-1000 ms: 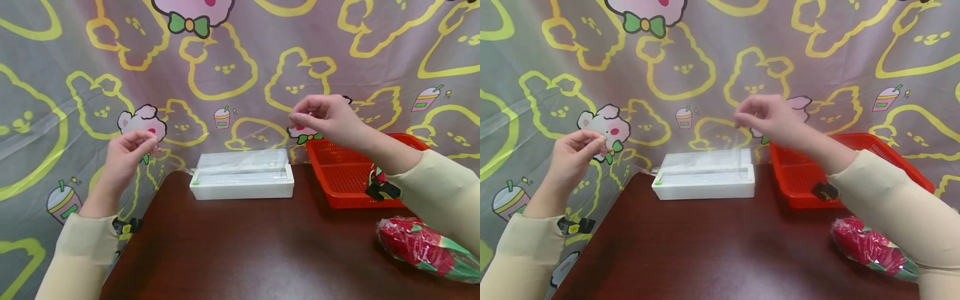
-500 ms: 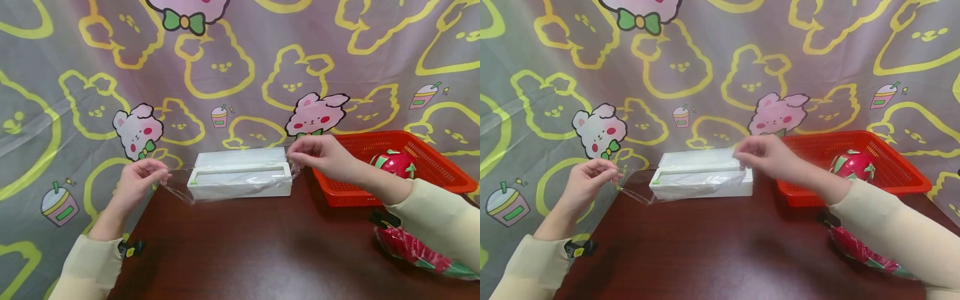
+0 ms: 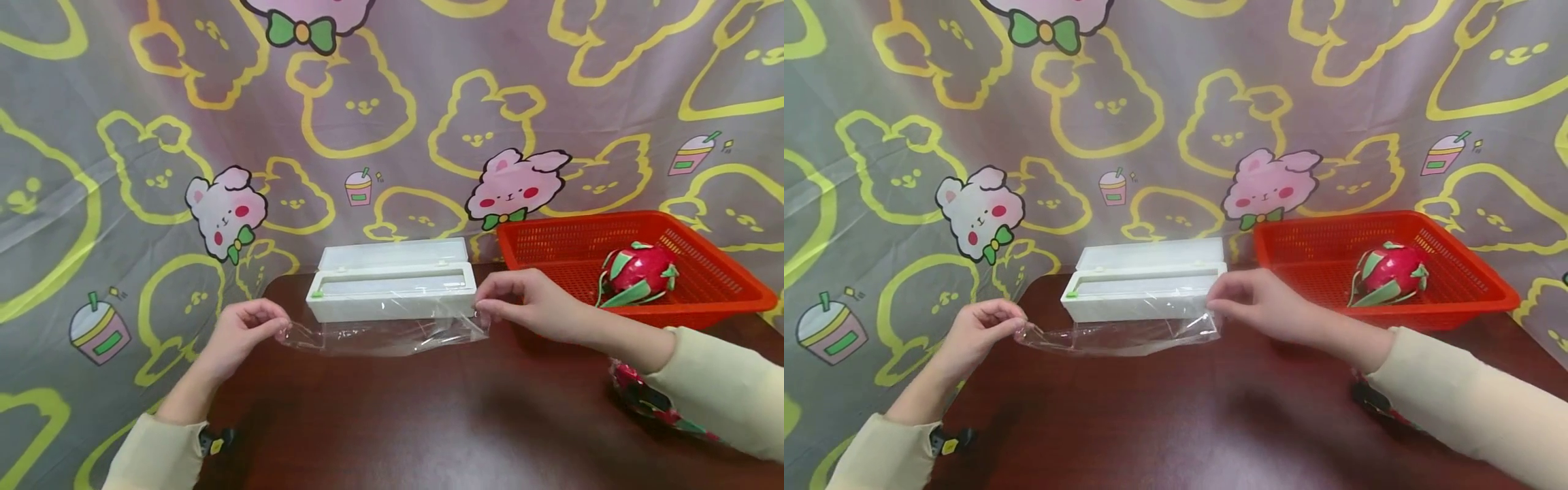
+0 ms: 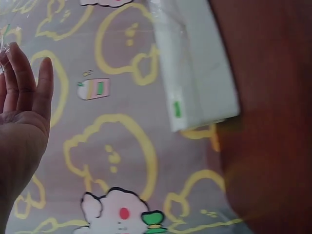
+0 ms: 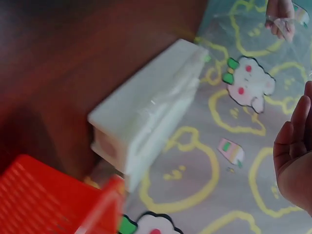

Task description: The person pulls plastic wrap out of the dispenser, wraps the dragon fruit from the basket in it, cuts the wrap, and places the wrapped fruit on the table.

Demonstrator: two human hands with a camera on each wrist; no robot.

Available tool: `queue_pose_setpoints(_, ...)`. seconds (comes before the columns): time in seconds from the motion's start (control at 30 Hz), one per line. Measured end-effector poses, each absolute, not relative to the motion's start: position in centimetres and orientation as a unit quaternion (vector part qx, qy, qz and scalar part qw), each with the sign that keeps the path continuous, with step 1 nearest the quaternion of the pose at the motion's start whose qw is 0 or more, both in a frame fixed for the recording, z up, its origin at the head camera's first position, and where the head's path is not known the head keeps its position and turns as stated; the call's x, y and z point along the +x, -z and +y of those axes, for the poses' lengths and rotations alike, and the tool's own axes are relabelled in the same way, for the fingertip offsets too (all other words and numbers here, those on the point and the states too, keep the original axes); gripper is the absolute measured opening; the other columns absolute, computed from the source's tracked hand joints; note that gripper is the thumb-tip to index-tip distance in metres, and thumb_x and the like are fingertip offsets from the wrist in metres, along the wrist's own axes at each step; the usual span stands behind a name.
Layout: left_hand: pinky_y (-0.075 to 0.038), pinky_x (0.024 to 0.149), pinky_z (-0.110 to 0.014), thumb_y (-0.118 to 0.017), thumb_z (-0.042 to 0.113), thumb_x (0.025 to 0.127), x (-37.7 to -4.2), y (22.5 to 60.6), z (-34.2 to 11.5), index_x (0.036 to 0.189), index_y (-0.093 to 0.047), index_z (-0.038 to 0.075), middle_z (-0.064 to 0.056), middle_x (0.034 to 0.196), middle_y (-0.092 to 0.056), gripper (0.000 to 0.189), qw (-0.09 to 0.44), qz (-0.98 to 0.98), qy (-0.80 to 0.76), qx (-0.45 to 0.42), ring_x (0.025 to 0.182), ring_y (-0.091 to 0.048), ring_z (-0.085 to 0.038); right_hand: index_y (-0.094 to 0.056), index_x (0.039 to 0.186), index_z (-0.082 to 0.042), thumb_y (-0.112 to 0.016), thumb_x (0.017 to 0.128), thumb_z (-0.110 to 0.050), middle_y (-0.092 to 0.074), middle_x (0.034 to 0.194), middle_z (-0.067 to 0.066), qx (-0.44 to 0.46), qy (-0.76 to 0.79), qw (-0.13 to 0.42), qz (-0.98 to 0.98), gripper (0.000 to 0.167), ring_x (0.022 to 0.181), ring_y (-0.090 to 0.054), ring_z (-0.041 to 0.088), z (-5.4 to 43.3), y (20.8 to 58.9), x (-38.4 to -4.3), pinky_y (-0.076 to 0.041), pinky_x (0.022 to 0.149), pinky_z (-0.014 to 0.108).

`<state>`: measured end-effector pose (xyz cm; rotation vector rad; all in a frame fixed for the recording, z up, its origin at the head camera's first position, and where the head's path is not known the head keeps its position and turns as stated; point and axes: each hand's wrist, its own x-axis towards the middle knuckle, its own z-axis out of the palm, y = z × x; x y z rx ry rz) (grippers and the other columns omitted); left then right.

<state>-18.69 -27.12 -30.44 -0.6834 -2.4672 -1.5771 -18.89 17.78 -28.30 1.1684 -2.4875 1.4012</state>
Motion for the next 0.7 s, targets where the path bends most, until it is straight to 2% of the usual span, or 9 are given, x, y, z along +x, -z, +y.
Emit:
queue_pose_setpoints(0.13,-0.053,0.064,-0.028,-0.066,-0.001,0.09,-18.2,32.1,-27.4,0.091,-0.067,-0.006,-0.009,0.077,-0.067,0.005,0.051,-0.825,0.518,-0.22,0.068,-0.062,-0.019,-0.071,0.098,-0.015,-0.069,0.09,-0.011,-0.07,0.093,0.0,0.365,-0.442,0.004,-0.819,0.009,0.082,-0.061,0.016,17.9,30.0,-18.8,-0.053,0.074,0.031)
queue_pose_setpoints(0.33,-0.054,0.067,-0.029,-0.068,0.001,0.089,-17.7,33.7,-27.9,0.093,-0.07,-0.004,-0.004,0.084,-0.071,0.006,0.017,-0.826,0.522,-0.214,0.074,-0.064,-0.02,-0.071,0.099,-0.014,-0.07,0.09,-0.018,-0.07,0.092,-0.004,0.352,-0.441,-0.041,-0.825,0.01,0.084,-0.063,0.024,18.2,31.8,-18.5,-0.054,0.075,0.032)
queue_pose_setpoints(0.5,-0.054,0.068,-0.031,-0.067,0.002,0.09,-17.4,34.7,-28.3,0.094,-0.069,-0.004,-0.006,0.085,-0.072,0.007,-0.055,-0.814,0.529,-0.234,0.076,-0.066,-0.021,-0.071,0.099,-0.016,-0.069,0.091,-0.016,-0.07,0.092,0.001,0.353,-0.45,-0.081,-0.816,0.009,0.082,-0.063,0.02,18.3,33.5,-18.1,-0.054,0.075,0.032)
queue_pose_setpoints(0.7,-0.056,0.066,-0.038,-0.063,-0.001,0.091,-17.3,36.2,-28.8,0.092,-0.069,-0.003,-0.007,0.08,-0.071,0.005,-0.144,-0.783,0.535,-0.283,0.073,-0.068,-0.02,-0.07,0.096,-0.013,-0.067,0.093,-0.016,-0.068,0.084,-0.001,0.416,-0.466,-0.101,-0.774,0.006,0.077,-0.059,0.012,18.4,36.2,-17.6,-0.053,0.069,0.028)
